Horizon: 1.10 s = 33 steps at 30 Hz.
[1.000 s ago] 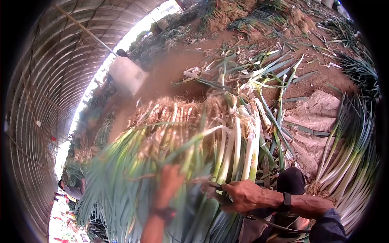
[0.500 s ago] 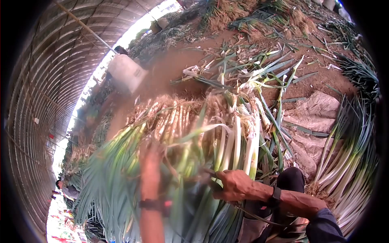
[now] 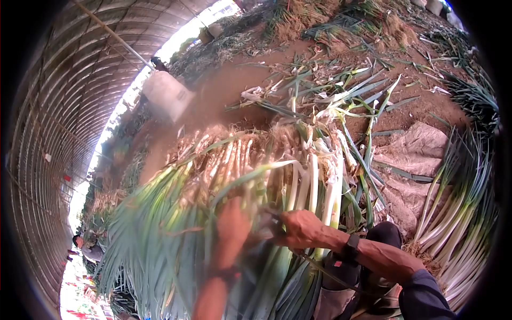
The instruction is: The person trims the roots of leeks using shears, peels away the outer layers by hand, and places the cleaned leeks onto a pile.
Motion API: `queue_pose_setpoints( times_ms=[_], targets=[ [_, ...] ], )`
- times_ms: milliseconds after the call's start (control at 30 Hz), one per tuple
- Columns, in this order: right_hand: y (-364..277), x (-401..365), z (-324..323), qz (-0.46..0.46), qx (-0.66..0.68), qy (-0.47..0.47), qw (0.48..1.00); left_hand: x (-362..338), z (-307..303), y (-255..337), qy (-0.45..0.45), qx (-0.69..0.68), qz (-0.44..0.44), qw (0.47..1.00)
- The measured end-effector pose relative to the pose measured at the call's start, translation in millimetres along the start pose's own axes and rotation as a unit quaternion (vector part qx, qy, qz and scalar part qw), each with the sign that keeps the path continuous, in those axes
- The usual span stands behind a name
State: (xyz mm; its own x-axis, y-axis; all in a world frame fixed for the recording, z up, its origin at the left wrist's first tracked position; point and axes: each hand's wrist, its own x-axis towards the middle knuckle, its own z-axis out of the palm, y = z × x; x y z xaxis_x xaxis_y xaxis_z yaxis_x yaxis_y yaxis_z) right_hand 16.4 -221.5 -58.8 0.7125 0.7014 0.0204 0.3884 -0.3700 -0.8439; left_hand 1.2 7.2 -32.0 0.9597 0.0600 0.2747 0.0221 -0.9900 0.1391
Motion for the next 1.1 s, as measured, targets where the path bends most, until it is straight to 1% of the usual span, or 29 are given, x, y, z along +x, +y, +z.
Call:
queue_pose_setpoints(
  times_ms=[133,267,367,433,467,500,600,633,733,800,833,933,967,1000,1067,1100],
  targets=[
    [4,17,-3,0.026,-0.05,-0.003,0.998,16,18,-22,-0.125,0.114,-0.007,0.986],
    [18,34,0,0.017,-0.044,0.026,0.999,26,32,-25,-0.108,0.131,0.015,0.985],
    [34,51,5,0.002,-0.059,0.066,0.996,32,29,-18,-0.117,0.128,-0.012,0.985],
    [34,53,2,0.008,-0.052,0.064,0.997,32,3,1,-0.181,0.094,-0.056,0.977],
    [33,53,-2,0.015,-0.041,0.047,0.998,29,-10,9,-0.213,0.077,-0.081,0.971],
    [31,53,-4,0.026,-0.032,0.027,0.999,22,-17,10,-0.196,0.051,-0.092,0.975],
    [26,52,-7,0.067,-0.017,-0.038,0.997,3,-41,17,-0.222,0.04,-0.132,0.965],
    [25,48,-7,0.043,-0.005,-0.018,0.999,-2,-49,17,-0.24,0.01,-0.136,0.961],
    [7,15,-15,-0.014,0.026,0.02,0.999,-21,-61,11,-0.29,-0.007,-0.121,0.949],
    [-17,-14,-32,-0.035,0.043,0.016,0.998,-30,-63,10,-0.284,0.004,-0.124,0.951],
    [-21,-25,-34,-0.046,0.022,0.019,0.999,-33,-65,11,-0.286,0.012,-0.125,0.95],
    [-42,-62,-38,-0.085,0.134,0.016,0.987,-41,-57,1,-0.281,0.029,-0.119,0.952],
    [-45,-69,-41,-0.145,0.118,0.0,0.982,-44,-55,-3,-0.277,0.035,-0.116,0.953],
    [-44,-71,-36,-0.148,0.067,-0.014,0.987,-46,-55,-2,-0.277,0.031,-0.118,0.953],
    [-48,-73,-34,-0.091,0.04,-0.027,0.995,-49,-58,1,-0.277,0.023,-0.119,0.953],
    [-46,-70,-33,-0.076,0.03,-0.025,0.996,-52,-57,0,-0.277,0.021,-0.123,0.953]
  ],
)
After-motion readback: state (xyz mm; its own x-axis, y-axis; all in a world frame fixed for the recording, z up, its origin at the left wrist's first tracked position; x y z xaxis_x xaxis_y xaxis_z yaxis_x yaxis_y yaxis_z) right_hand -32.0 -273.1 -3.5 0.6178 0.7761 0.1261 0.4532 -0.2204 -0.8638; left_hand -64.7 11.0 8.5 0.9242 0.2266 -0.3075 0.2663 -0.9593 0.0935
